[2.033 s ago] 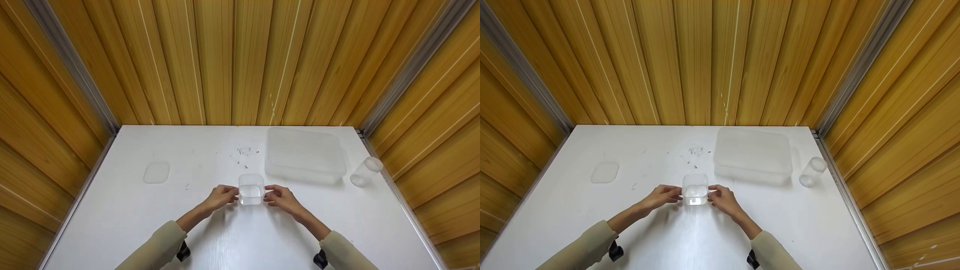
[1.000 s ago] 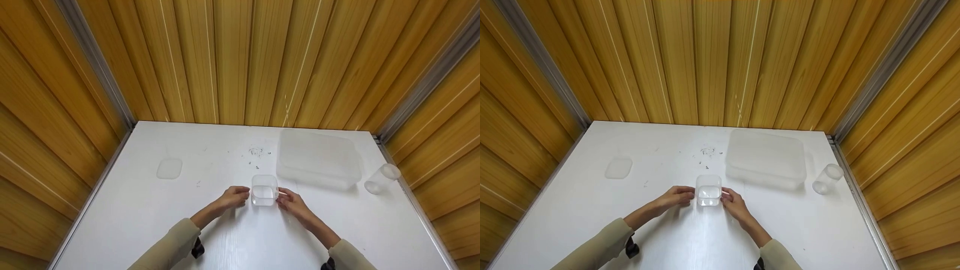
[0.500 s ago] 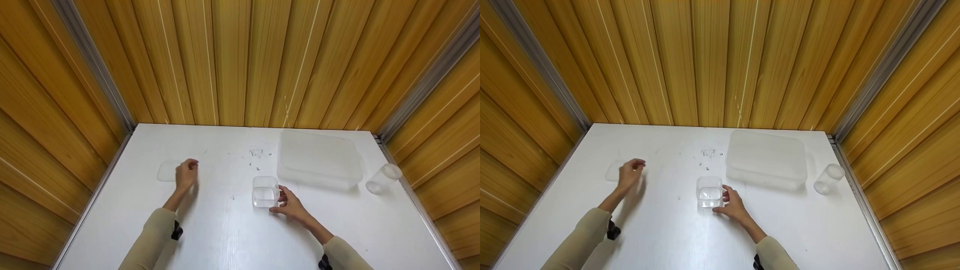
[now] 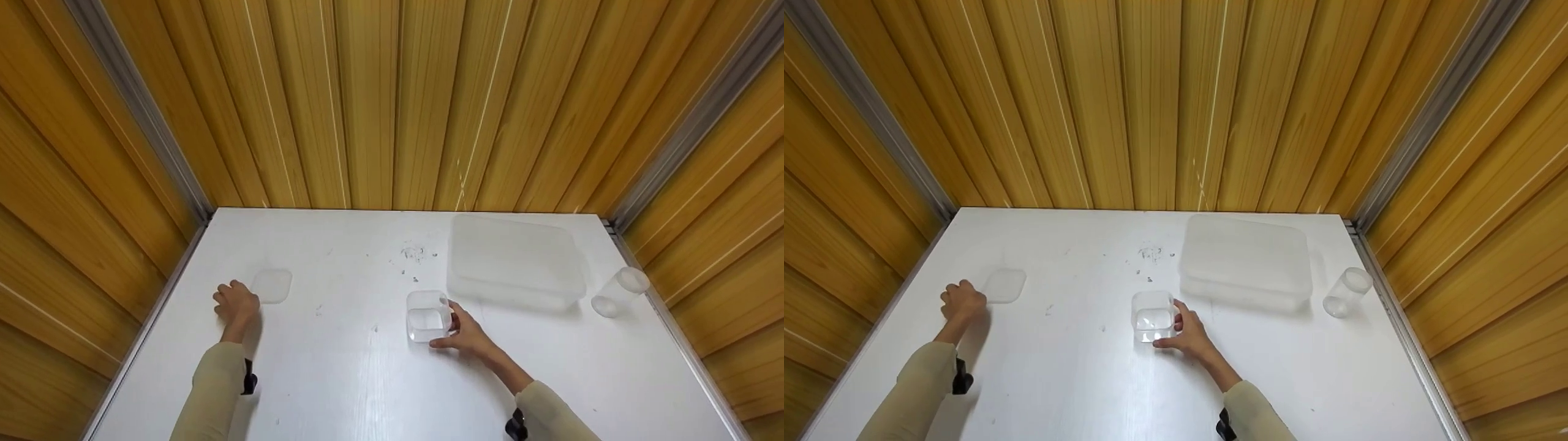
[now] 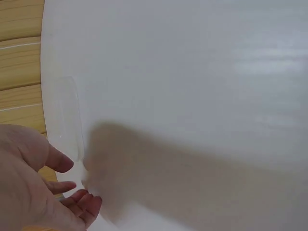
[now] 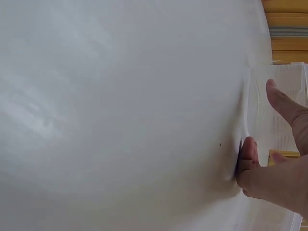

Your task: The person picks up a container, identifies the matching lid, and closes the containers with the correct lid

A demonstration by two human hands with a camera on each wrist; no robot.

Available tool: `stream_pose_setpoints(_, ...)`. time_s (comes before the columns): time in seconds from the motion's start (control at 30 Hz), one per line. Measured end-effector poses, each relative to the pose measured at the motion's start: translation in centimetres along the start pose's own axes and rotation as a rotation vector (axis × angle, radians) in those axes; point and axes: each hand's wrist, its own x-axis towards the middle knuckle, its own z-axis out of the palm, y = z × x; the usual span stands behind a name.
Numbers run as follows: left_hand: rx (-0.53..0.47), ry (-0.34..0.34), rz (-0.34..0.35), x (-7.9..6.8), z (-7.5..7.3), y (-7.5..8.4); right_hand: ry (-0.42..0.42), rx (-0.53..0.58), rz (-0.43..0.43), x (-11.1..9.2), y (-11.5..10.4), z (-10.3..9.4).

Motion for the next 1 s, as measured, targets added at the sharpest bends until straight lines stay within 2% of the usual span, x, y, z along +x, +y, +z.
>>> stream_pose_setpoints(0.1,0.040,-0.035,0.061,-0.1,-0.2,-0.2,-0.028,0.013,0.019,0.0,-0.2,-0.3)
stream_pose_setpoints(0.23,0.069,-0.014,0.121,-0.2,-0.1,-0.1,-0.023,0.023,0.046,0.2,-0.3,-0.2)
stream_pose_setpoints(0.37,0.082,0.005,0.144,0.1,0.4,-0.1,0.028,0.038,0.053,-0.1,-0.5,0.2)
stream_pose_setpoints(0.47,0.068,-0.034,0.140,0.5,0.5,0.1,0.057,0.042,0.066,-0.3,-0.5,0.3)
stream_pose_setpoints(0.57,-0.016,-0.074,0.115,0.5,0.2,0.2,0.062,0.022,0.083,-0.1,-0.3,0.3)
stream_pose_setpoints(0.73,-0.260,-0.099,0.066,-0.2,-0.2,0.5,0.070,0.004,0.089,-0.3,-0.2,0.3)
stream_pose_setpoints(0.9,-0.378,-0.196,0.009,-0.9,-0.4,1.6,0.073,0.006,0.050,-0.4,-0.1,0.3)
stream_pose_setpoints(1.0,-0.461,-0.241,0.006,-1.1,-0.4,2.5,0.075,0.002,0.033,-0.3,-0.1,0.4)
